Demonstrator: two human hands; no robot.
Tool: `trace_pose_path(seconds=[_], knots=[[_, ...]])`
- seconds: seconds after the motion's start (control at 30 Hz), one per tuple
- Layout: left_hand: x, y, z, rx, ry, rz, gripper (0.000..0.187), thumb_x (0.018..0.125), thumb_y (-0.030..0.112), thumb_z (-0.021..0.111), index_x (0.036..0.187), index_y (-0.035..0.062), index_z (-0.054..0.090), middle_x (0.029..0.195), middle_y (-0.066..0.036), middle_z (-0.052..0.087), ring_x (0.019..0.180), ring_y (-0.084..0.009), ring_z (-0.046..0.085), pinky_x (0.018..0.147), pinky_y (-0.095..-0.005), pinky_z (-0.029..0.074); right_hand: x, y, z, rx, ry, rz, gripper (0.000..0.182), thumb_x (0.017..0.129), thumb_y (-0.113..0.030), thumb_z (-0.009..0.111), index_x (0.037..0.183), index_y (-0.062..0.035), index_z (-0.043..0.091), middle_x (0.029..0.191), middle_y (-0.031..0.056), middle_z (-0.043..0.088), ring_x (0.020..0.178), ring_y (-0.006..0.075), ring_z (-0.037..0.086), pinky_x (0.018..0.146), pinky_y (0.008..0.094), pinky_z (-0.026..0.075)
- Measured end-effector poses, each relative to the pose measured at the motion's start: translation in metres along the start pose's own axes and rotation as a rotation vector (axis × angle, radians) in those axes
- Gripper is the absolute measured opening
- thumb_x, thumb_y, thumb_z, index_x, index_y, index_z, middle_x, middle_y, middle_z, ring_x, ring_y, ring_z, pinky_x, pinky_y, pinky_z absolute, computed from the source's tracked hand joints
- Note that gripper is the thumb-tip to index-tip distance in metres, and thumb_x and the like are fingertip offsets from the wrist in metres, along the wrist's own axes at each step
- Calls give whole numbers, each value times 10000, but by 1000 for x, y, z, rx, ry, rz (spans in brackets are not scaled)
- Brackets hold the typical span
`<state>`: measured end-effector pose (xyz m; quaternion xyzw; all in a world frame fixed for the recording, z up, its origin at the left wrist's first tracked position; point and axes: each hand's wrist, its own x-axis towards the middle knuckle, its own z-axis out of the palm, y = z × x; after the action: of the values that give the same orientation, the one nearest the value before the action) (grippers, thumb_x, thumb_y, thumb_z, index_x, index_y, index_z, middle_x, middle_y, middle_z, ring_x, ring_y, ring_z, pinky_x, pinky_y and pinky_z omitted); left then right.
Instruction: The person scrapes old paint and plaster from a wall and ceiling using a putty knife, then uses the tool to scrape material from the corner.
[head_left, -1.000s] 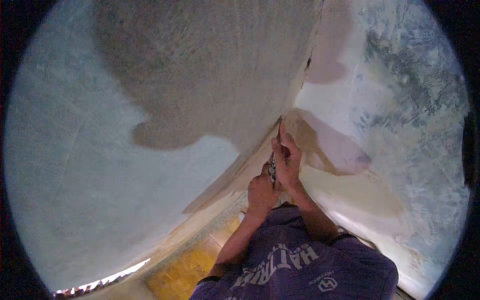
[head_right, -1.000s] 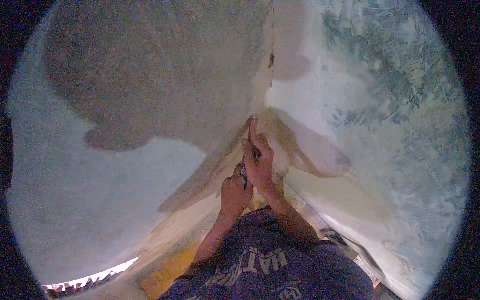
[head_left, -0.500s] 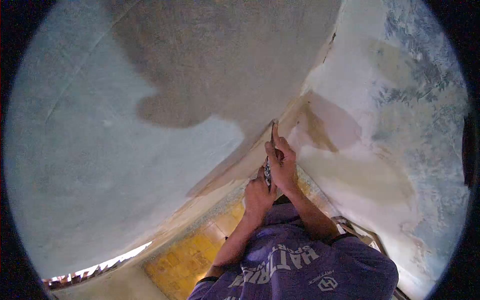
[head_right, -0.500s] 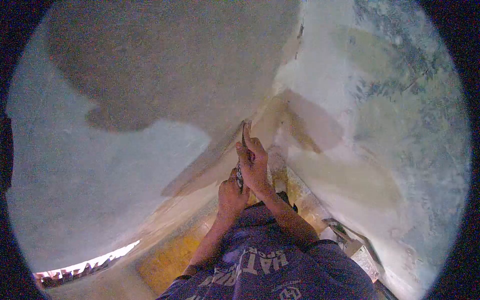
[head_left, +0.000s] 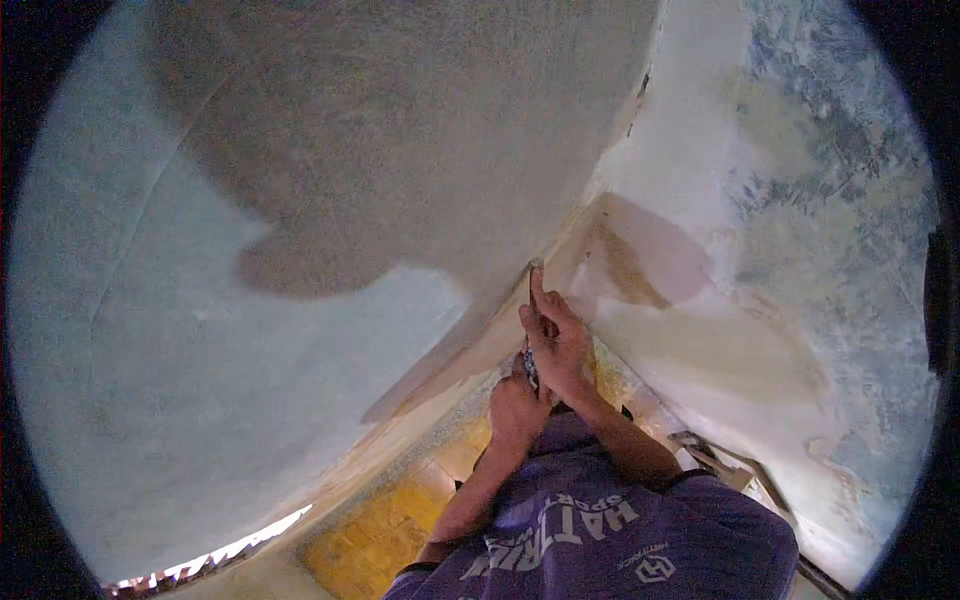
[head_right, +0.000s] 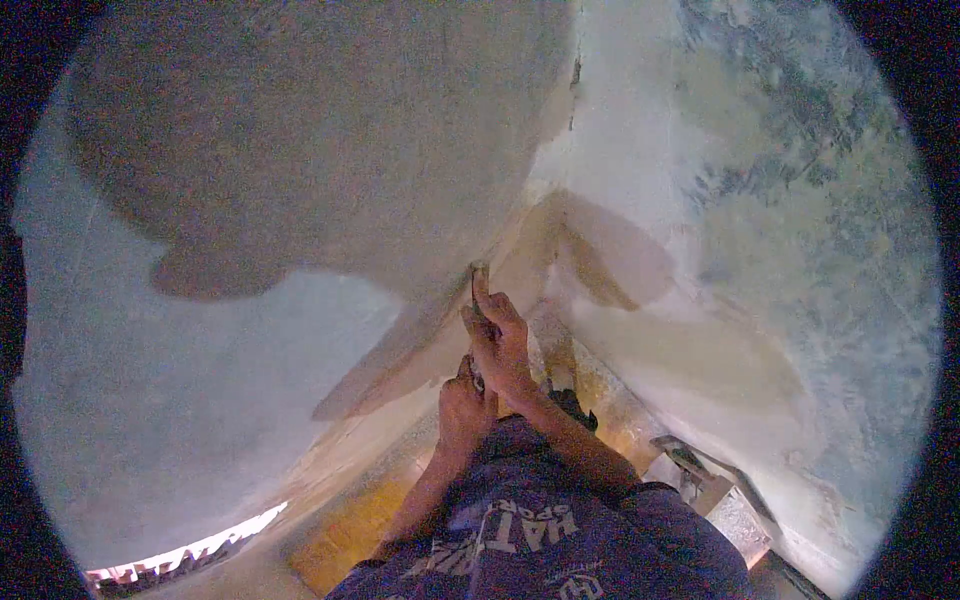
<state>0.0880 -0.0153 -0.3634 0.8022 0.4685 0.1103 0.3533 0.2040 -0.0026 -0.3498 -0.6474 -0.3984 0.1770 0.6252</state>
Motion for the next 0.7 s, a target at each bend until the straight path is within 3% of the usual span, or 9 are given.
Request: trace_pose_path(seconds=[0.17,0.27,0.43,0.7], knots=[[14,12,1,74,-55,-34,665,852,311,643,1342,-90,439,766,-317,638,716,-478,648,658,-549,526,14,-1,-7,49,32,7,516,933,-53,612,1432,-72,483,769,-17,397,663,67,369,572,214,339],[30,20,13,16,11,32,603,849,265,612,1304,-99,457,735,-306,629,654,-460,634,638,-537,514,34,3,-20,44,52,40,502,939,-58,612,1427,-76,493,804,-39,432,671,47,370,569,198,331],[81,82,-3,94,-33,82,575,844,227,626,1315,-54,455,812,-303,649,748,-464,645,714,-543,518,88,6,-51,138,170,126,496,955,-89,610,1434,-89,483,852,-59,461,677,35,366,571,179,320],[104,92,21,32,-14,72,557,809,198,667,1296,-1,483,825,-284,653,752,-470,629,711,-561,500,112,27,-69,-15,171,-70,519,954,-65,603,1450,-86,455,857,-58,434,711,37,368,596,176,334]])
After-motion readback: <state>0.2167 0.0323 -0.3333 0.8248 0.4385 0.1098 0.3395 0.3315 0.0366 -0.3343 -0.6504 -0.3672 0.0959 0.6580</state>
